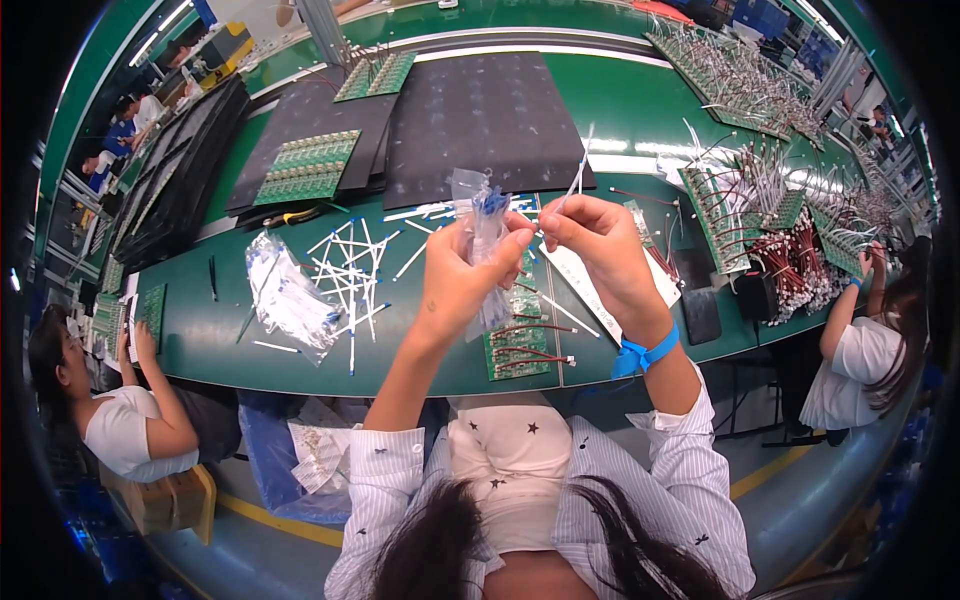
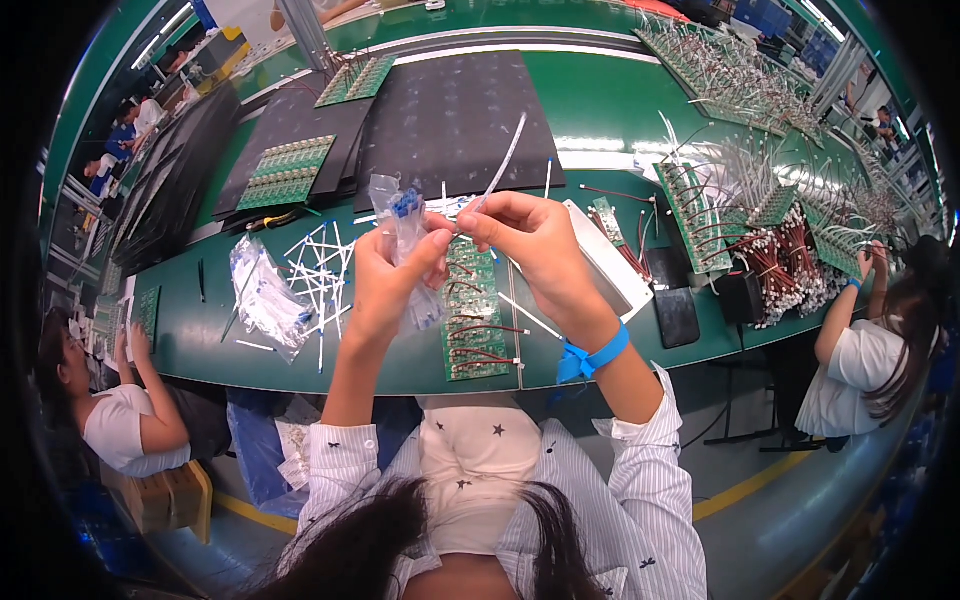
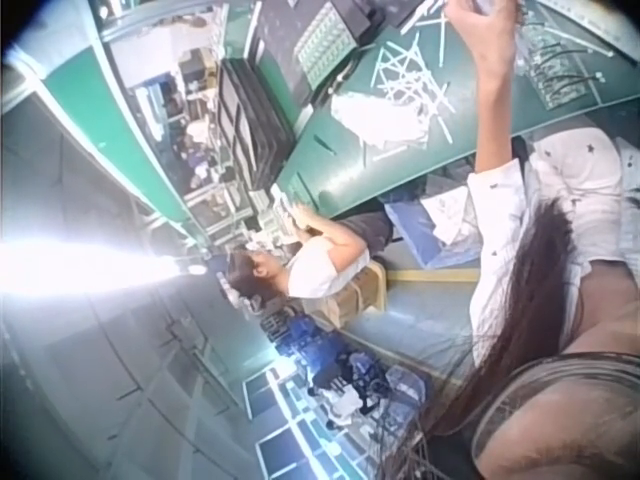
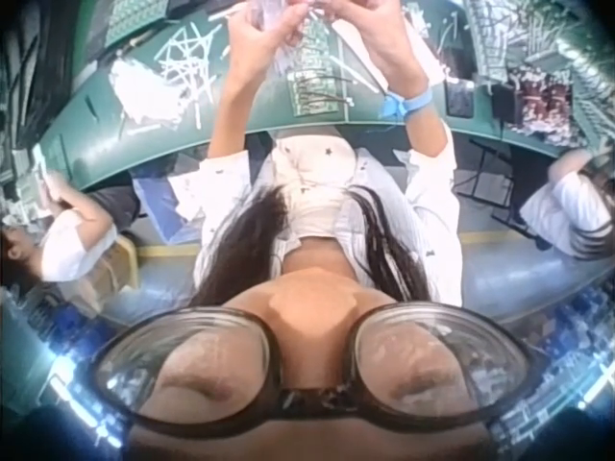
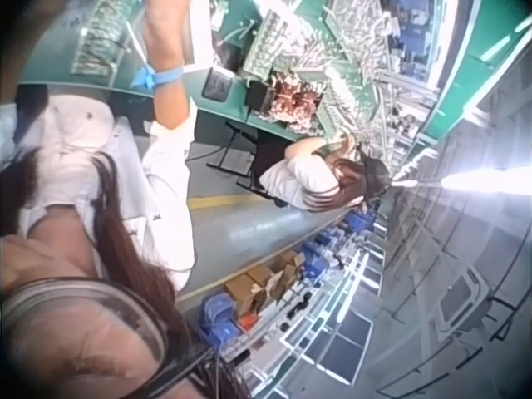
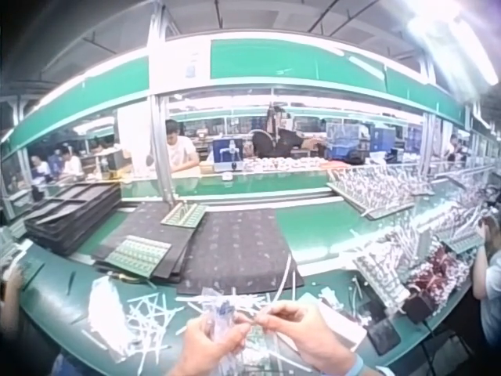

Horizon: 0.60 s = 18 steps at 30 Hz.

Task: The person attaches small plastic connectors to wires connected to a printed circuit board by hand.

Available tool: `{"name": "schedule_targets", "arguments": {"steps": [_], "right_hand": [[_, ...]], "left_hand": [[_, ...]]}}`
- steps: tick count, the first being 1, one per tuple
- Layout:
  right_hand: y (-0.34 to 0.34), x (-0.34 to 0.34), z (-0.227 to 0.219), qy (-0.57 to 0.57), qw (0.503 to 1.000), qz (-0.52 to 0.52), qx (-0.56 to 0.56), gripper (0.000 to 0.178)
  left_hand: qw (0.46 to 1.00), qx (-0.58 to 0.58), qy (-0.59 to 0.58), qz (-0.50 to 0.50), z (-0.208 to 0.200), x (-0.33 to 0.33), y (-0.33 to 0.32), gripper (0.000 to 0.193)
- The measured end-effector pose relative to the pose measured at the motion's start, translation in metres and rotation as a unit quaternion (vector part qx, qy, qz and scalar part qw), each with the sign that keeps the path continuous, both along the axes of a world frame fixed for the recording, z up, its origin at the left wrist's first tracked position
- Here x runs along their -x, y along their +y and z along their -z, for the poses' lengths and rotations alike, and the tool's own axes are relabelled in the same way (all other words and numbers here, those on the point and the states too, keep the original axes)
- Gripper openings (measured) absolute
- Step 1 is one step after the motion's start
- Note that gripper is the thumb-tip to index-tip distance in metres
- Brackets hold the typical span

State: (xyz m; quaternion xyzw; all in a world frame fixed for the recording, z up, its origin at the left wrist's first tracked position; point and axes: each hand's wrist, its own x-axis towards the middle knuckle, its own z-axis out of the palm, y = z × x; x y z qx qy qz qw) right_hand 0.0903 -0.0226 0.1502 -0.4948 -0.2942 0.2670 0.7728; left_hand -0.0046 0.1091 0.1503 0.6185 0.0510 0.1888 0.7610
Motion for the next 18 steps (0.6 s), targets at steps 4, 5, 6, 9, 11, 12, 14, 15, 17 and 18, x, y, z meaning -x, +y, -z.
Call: {"name": "schedule_targets", "arguments": {"steps": [4, 5, 6, 9, 11, 12, 14, 15, 17, 18], "right_hand": [[-0.0002, 0.0002, 0.0019, -0.020, 1.000, 0.000, 0.009, 0.014], [-0.0005, 0.0012, 0.0009, -0.018, 1.000, 0.004, 0.011, 0.013], [-0.0011, 0.0018, -0.0003, -0.015, 1.000, 0.008, 0.012, 0.012], [-0.0012, 0.0020, -0.0034, -0.034, 0.999, 0.012, 0.024, 0.012], [-0.0016, 0.0023, -0.0064, -0.037, 0.999, 0.015, 0.028, 0.011], [-0.0016, 0.0024, -0.0070, -0.040, 0.999, 0.017, 0.031, 0.009], [-0.0016, 0.0018, -0.0059, -0.053, 0.998, 0.020, 0.036, 0.011], [-0.0014, 0.0016, -0.0053, -0.066, 0.997, 0.023, 0.041, 0.013], [-0.0003, 0.0019, -0.0046, -0.072, 0.996, 0.032, 0.045, 0.012], [0.0003, 0.0022, -0.0045, -0.077, 0.995, 0.043, 0.049, 0.011]], "left_hand": [[1.000, -0.028, 0.001, -0.013, 0.0029, -0.0010, -0.0012, 0.017], [0.999, -0.046, 0.001, -0.027, 0.0031, -0.0013, -0.0016, 0.017], [0.999, -0.046, 0.002, -0.026, 0.0026, -0.0015, -0.0019, 0.017], [0.996, -0.074, 0.009, -0.048, 0.0029, -0.0009, -0.0005, 0.017], [0.990, -0.123, -0.017, -0.071, 0.0031, -0.0014, -0.0005, 0.017], [0.990, -0.123, -0.016, -0.071, 0.0023, -0.0014, -0.0011, 0.017], [0.984, -0.158, -0.013, -0.085, 0.0004, -0.0016, -0.0027, 0.016], [0.984, -0.157, -0.013, -0.085, 0.0008, -0.0014, -0.0029, 0.016], [0.982, -0.167, -0.020, -0.091, 0.0006, -0.0012, -0.0034, 0.015], [0.982, -0.167, -0.020, -0.091, 0.0001, -0.0014, -0.0036, 0.015]]}}
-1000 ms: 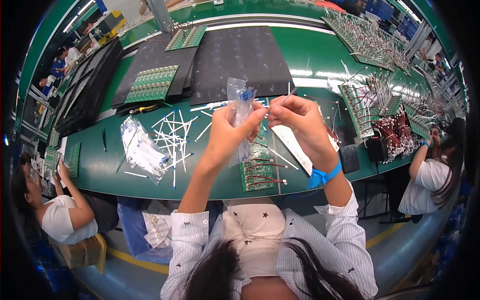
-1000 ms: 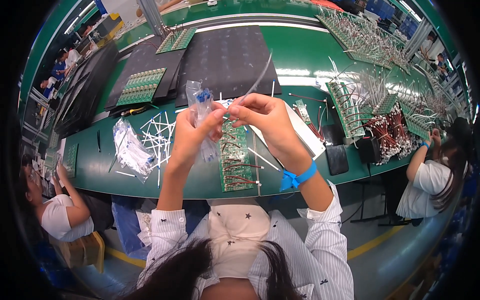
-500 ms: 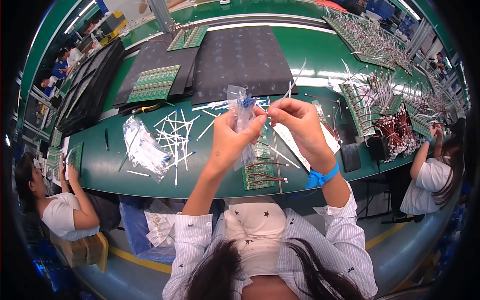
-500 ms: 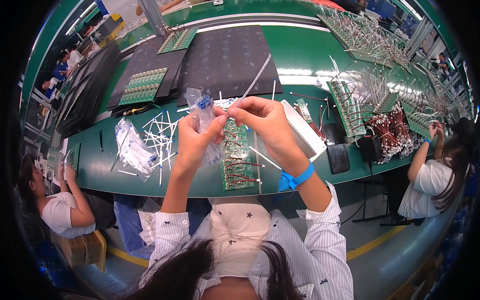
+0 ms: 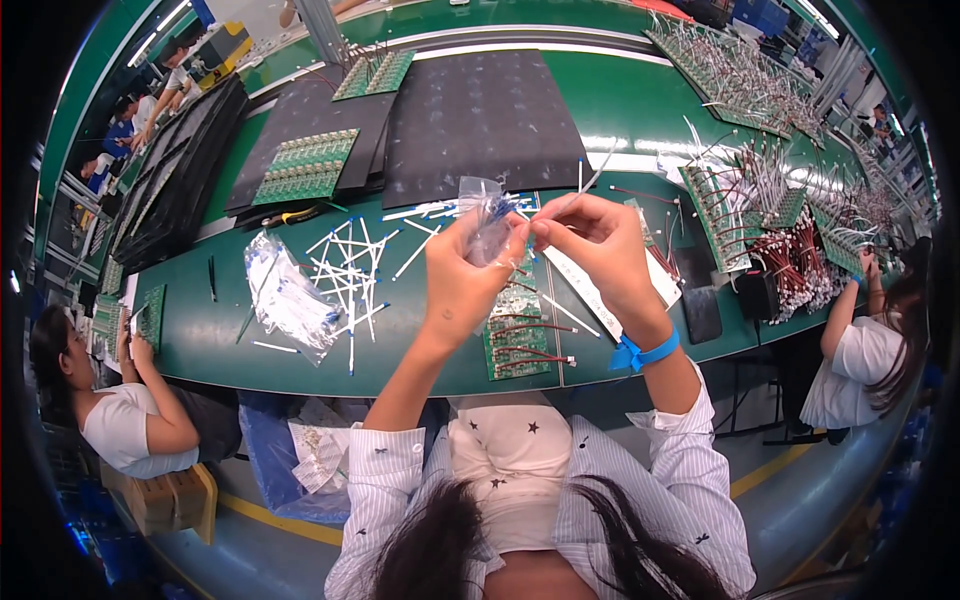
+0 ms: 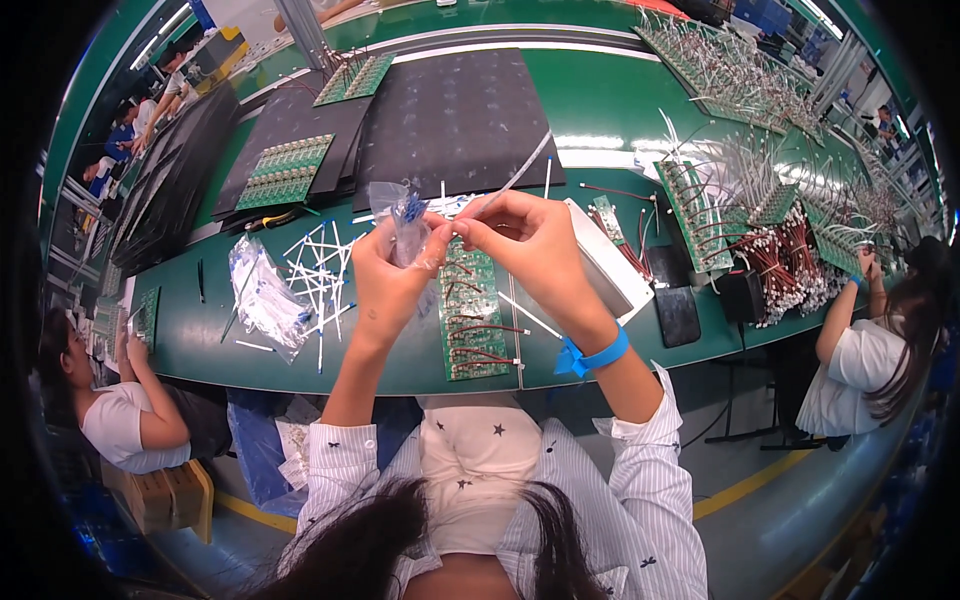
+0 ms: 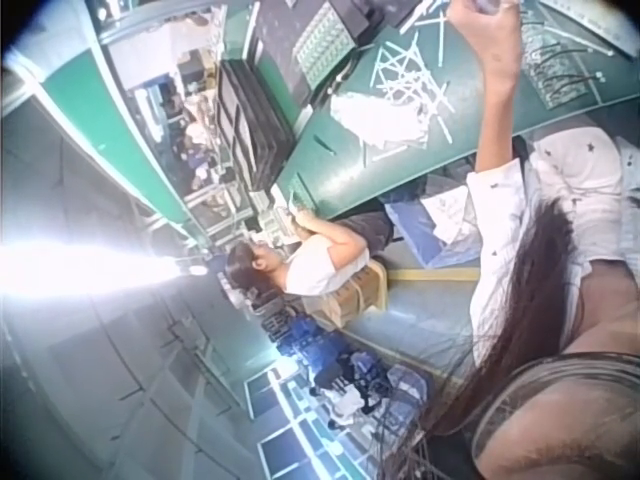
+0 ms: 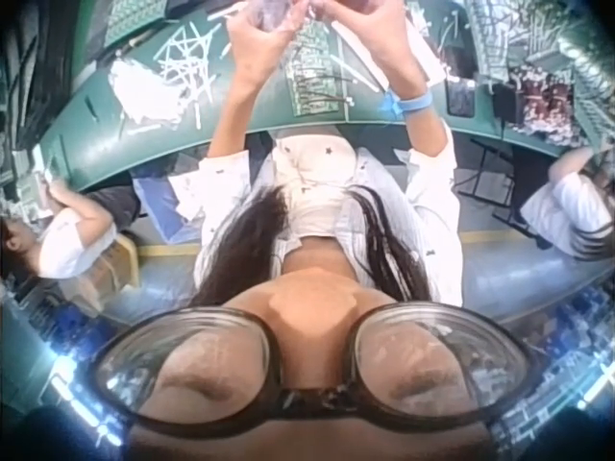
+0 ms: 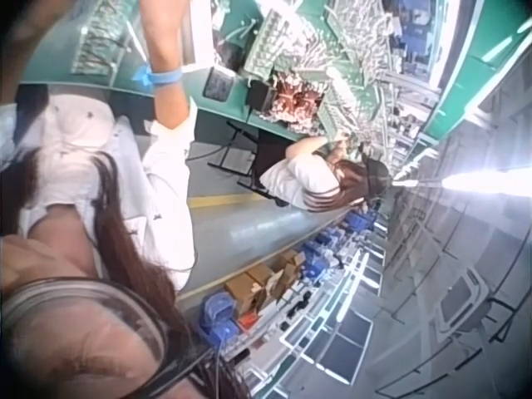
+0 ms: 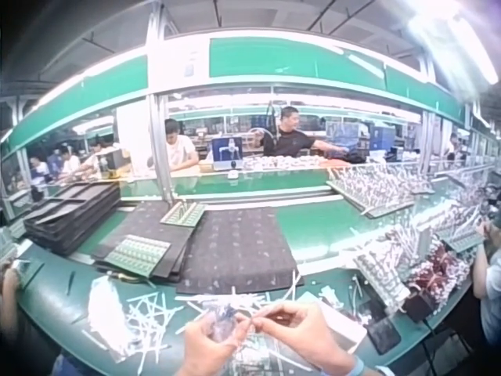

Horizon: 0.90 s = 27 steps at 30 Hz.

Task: The person attaches small plastic connectors to wires connected to a printed circuit board by hand.

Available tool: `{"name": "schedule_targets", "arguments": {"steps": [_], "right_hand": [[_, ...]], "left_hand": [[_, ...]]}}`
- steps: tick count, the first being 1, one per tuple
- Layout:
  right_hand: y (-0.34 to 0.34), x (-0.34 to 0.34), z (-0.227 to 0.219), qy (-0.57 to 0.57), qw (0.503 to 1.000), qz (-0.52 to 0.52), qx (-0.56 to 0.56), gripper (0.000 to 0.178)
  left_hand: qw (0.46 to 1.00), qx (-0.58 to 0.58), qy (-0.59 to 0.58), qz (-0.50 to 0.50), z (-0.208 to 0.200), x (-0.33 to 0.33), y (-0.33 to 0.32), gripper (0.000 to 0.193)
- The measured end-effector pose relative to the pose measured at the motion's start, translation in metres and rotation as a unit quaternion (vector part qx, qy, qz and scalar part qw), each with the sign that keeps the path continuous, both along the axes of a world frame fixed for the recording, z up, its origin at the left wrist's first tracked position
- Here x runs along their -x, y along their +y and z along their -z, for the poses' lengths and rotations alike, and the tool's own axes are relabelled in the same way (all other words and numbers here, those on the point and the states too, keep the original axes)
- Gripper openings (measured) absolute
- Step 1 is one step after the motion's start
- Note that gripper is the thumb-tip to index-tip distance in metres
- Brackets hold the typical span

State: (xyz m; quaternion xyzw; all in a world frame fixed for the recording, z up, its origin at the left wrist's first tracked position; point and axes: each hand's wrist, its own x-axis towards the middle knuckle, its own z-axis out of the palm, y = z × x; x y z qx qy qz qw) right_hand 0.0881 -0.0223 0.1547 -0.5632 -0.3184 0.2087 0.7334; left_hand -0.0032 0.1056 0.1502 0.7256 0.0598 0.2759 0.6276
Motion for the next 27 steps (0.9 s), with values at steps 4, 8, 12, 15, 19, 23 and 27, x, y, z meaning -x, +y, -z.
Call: {"name": "schedule_targets", "arguments": {"steps": [4, 8, 12, 15, 19, 23, 27], "right_hand": [[0.002, 0.001, 0.001, -0.021, 1.000, 0.009, -0.012, 0.010], [0.005, 0.000, 0.005, -0.036, 0.999, 0.017, -0.008, 0.010], [0.007, -0.001, 0.006, -0.052, 0.998, 0.025, -0.001, 0.010], [0.009, -0.002, 0.013, -0.067, 0.997, 0.033, -0.020, 0.009], [-0.002, -0.016, 0.027, -0.058, 0.997, 0.056, 0.015, 0.007], [-0.009, -0.027, 0.076, -0.098, 0.980, 0.118, 0.128, 0.007], [0.010, -0.018, 0.107, -0.132, 0.970, 0.103, 0.178, 0.009]], "left_hand": [[1.000, 0.016, -0.006, 0.003, 0.001, -0.001, 0.000, 0.015], [1.000, 0.010, -0.013, -0.003, 0.004, -0.003, 0.002, 0.015], [1.000, 0.020, -0.006, 0.002, 0.007, -0.004, 0.004, 0.015], [1.000, 0.018, 0.004, 0.008, 0.011, -0.006, 0.006, 0.016], [0.998, 0.051, 0.028, -0.018, 0.021, -0.009, 0.026, 0.017], [0.990, 0.117, -0.022, -0.070, 0.045, -0.024, 0.062, 0.018], [0.977, 0.191, 0.014, -0.096, 0.078, -0.038, 0.083, 0.020]]}}
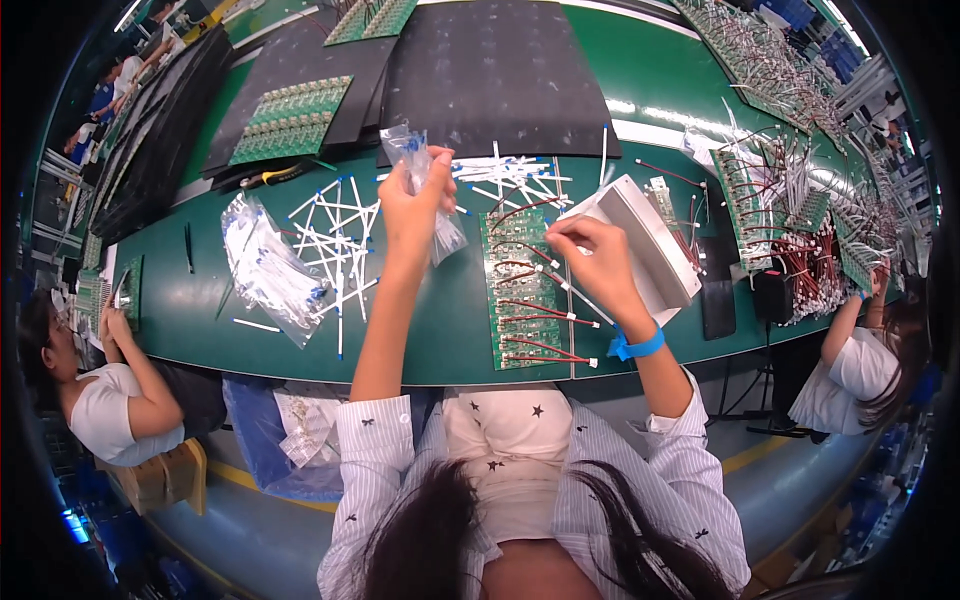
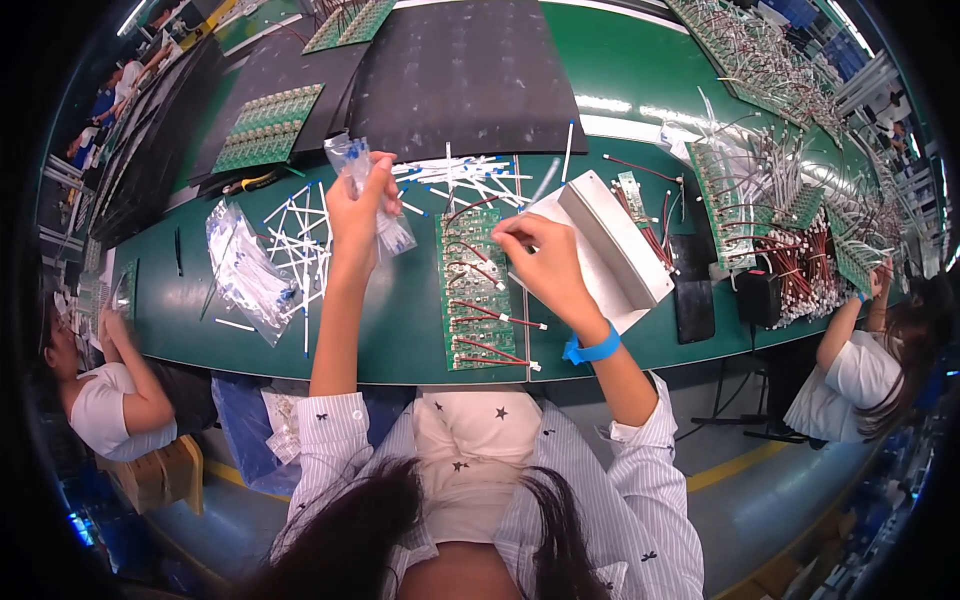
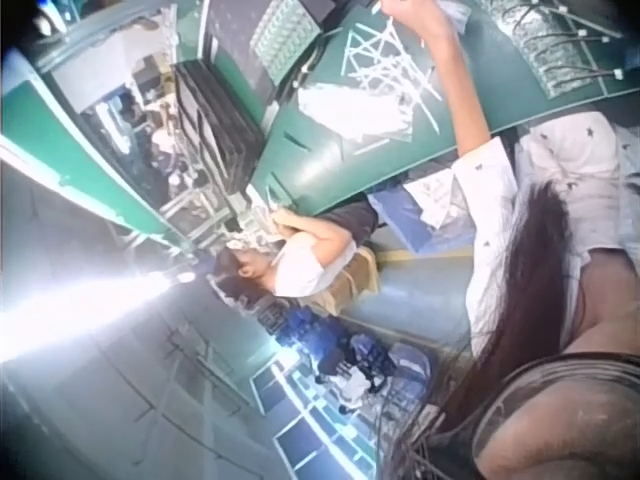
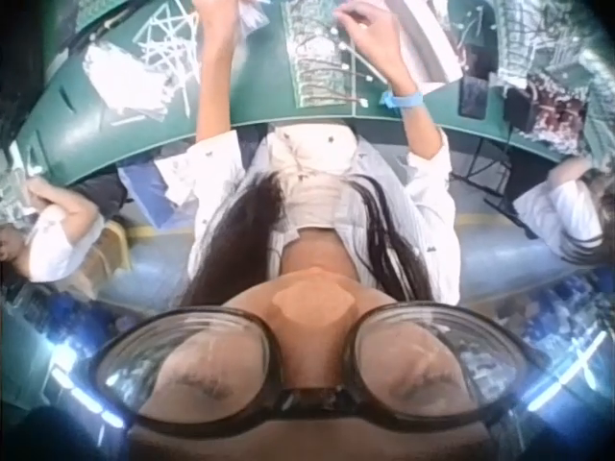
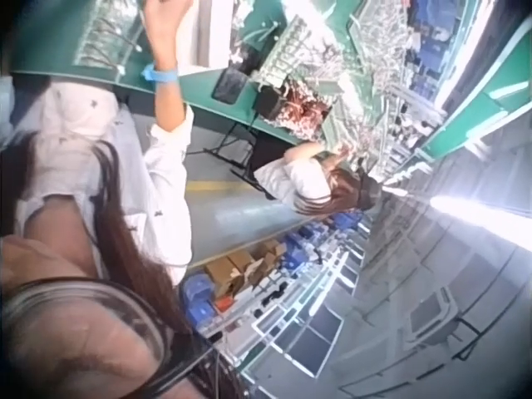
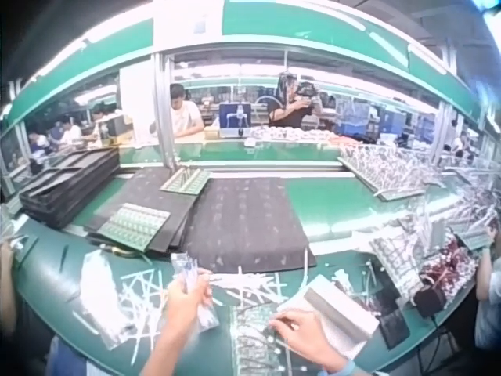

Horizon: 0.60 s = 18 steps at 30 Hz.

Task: The person attaches small plastic connectors to wires connected to a printed circuit board by hand.

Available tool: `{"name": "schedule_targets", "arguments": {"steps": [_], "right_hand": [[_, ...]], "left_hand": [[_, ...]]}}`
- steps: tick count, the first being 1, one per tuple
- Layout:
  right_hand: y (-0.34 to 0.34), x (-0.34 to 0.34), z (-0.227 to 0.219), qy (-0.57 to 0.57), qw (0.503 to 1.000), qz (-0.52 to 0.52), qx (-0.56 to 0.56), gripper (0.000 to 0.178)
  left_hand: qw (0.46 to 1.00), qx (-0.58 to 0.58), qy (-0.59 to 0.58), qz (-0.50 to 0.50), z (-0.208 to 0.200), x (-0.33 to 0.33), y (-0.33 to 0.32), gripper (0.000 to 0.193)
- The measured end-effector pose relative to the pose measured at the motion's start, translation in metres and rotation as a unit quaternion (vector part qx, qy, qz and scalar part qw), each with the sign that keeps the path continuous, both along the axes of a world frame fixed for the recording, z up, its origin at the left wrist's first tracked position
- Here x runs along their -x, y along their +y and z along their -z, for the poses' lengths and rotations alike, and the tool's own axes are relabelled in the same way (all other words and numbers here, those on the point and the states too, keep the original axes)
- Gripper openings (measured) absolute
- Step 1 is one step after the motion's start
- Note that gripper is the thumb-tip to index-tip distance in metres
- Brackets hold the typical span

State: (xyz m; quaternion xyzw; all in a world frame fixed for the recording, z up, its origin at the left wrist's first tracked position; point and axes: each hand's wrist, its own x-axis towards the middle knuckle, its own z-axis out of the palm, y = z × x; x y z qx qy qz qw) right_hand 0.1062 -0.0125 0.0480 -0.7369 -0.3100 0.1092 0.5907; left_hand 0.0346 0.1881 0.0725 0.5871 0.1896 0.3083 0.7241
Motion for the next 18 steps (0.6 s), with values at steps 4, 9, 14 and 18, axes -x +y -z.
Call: {"name": "schedule_targets", "arguments": {"steps": [4, 9, 14, 18], "right_hand": [[0.020, 0.001, 0.009, 0.023, 0.997, -0.058, 0.045, 0.011], [0.032, 0.000, 0.020, -0.053, 0.995, -0.067, 0.053, 0.009], [0.038, 0.004, 0.023, -0.140, 0.989, -0.042, 0.032, 0.008], [0.039, 0.004, 0.028, -0.113, 0.992, -0.043, 0.046, 0.006]], "left_hand": [[0.996, 0.080, 0.027, 0.026, 0.038, -0.008, 0.003, 0.020], [0.990, 0.127, 0.035, 0.060, 0.052, -0.015, 0.000, 0.018], [0.988, 0.135, 0.036, 0.069, 0.057, -0.015, 0.003, 0.019], [0.991, 0.108, 0.030, 0.072, 0.059, -0.018, 0.004, 0.021]]}}
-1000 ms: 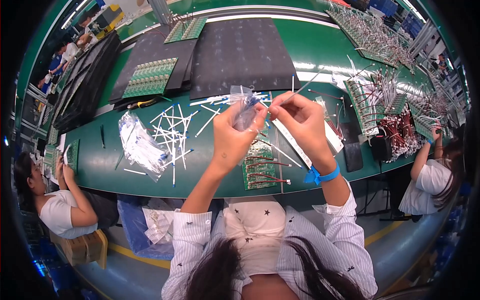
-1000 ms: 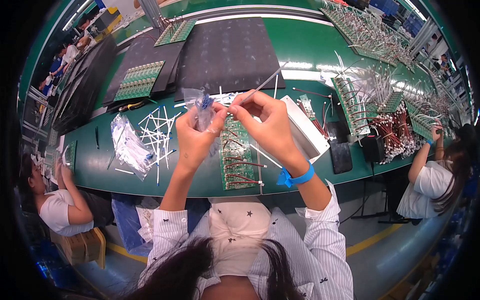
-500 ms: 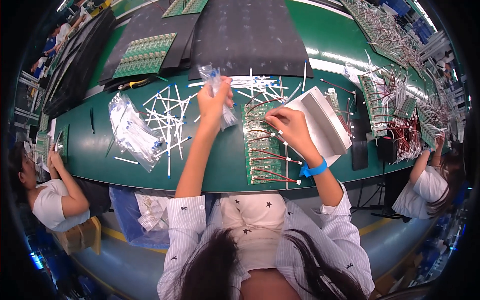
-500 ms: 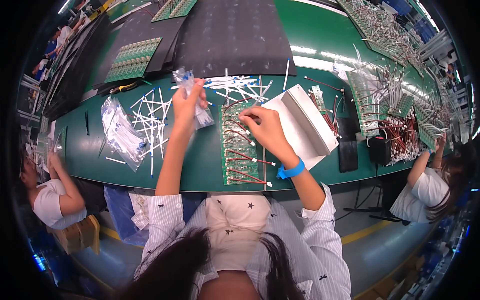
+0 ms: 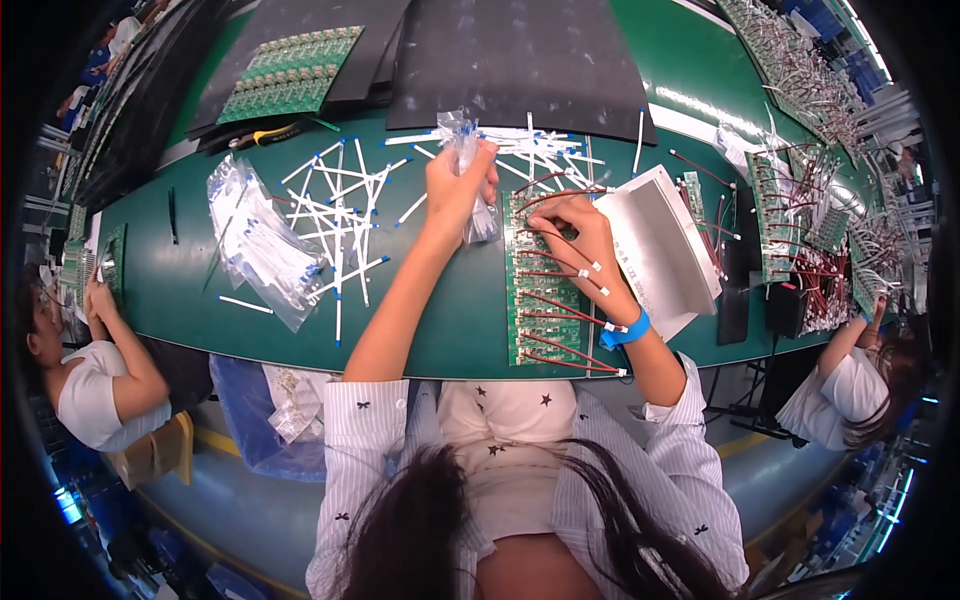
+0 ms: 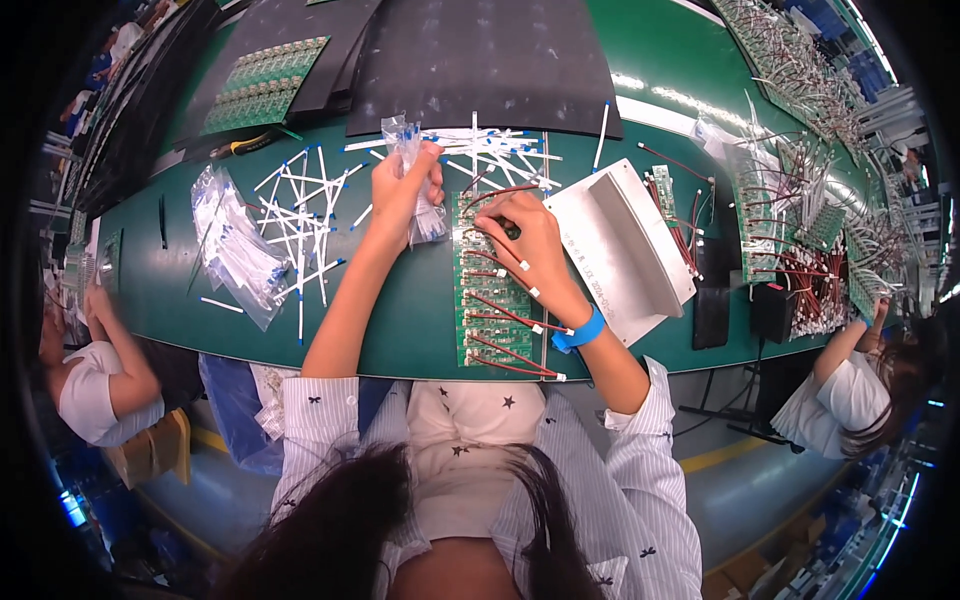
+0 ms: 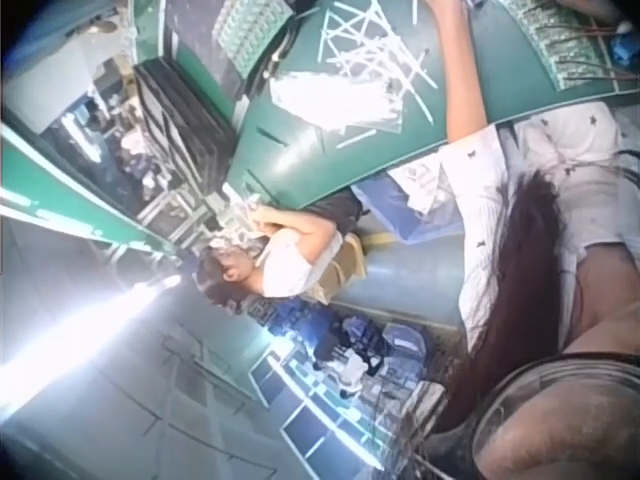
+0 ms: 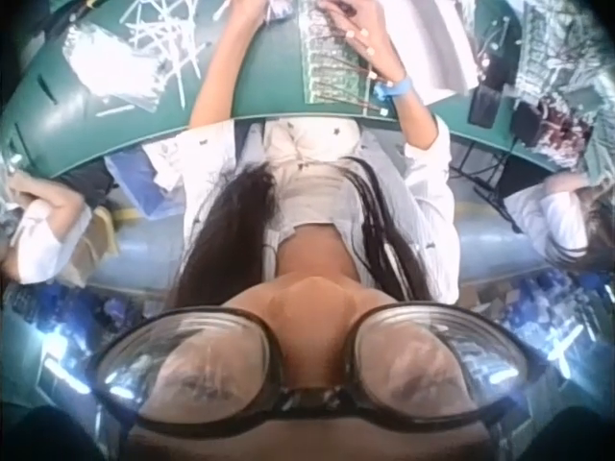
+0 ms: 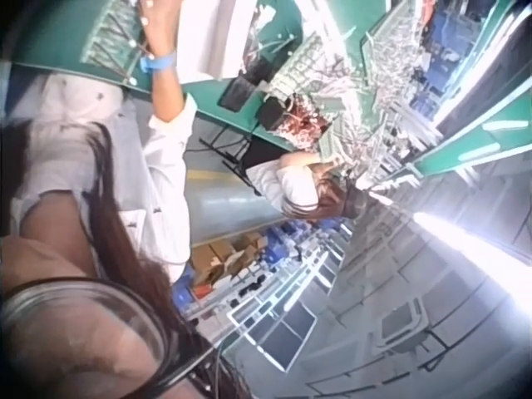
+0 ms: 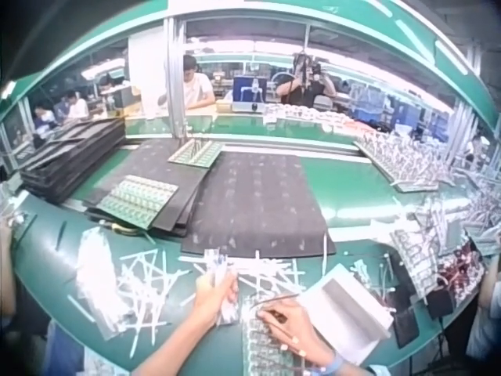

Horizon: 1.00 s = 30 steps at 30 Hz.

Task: The person attaches small plastic connectors to wires connected to a printed circuit board by hand.

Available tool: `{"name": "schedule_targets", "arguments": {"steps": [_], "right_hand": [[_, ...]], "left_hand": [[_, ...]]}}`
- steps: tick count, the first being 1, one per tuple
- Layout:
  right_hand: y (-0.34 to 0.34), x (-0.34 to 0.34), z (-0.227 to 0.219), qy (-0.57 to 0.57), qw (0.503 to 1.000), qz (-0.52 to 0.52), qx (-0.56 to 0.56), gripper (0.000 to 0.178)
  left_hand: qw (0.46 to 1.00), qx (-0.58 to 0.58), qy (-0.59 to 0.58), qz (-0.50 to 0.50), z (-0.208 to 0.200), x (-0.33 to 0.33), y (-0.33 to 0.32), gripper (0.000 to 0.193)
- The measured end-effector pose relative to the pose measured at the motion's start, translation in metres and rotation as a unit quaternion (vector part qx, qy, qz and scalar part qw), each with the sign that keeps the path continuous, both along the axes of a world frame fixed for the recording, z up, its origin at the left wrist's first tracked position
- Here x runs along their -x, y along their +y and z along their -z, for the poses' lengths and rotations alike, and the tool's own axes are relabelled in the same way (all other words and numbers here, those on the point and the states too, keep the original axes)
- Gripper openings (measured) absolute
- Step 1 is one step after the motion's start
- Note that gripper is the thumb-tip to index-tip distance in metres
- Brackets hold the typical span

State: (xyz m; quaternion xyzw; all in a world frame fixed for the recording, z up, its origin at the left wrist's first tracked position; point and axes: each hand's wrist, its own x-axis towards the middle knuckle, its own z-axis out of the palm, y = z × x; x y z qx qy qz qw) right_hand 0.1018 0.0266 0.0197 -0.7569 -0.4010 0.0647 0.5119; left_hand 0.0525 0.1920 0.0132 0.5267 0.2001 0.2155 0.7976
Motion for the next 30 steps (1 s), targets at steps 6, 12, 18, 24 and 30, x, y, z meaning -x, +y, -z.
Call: {"name": "schedule_targets", "arguments": {"steps": [6, 12, 18, 24, 30], "right_hand": [[0.0014, -0.0002, 0.0000, -0.003, 1.000, 0.000, 0.001, 0.007], [0.0021, -0.0008, 0.0022, -0.006, 1.000, -0.002, -0.014, 0.008], [0.0036, 0.0012, -0.0009, -0.006, 1.000, -0.009, -0.015, 0.007], [0.0005, 0.0001, 0.0033, -0.048, 0.996, -0.064, -0.044, 0.011], [0.0013, -0.0030, 0.0066, -0.144, 0.986, -0.071, -0.043, 0.011]], "left_hand": [[1.000, -0.015, 0.008, 0.009, 0.0000, 0.0018, 0.0020, 0.021], [1.000, -0.023, 0.002, 0.010, 0.0041, -0.0005, 0.0041, 0.021], [1.000, -0.018, 0.022, 0.005, 0.0016, 0.0017, 0.0065, 0.020], [1.000, -0.010, 0.019, 0.009, 0.0014, 0.0011, 0.0054, 0.020], [1.000, -0.010, 0.012, 0.013, 0.0014, 0.0025, 0.0043, 0.020]]}}
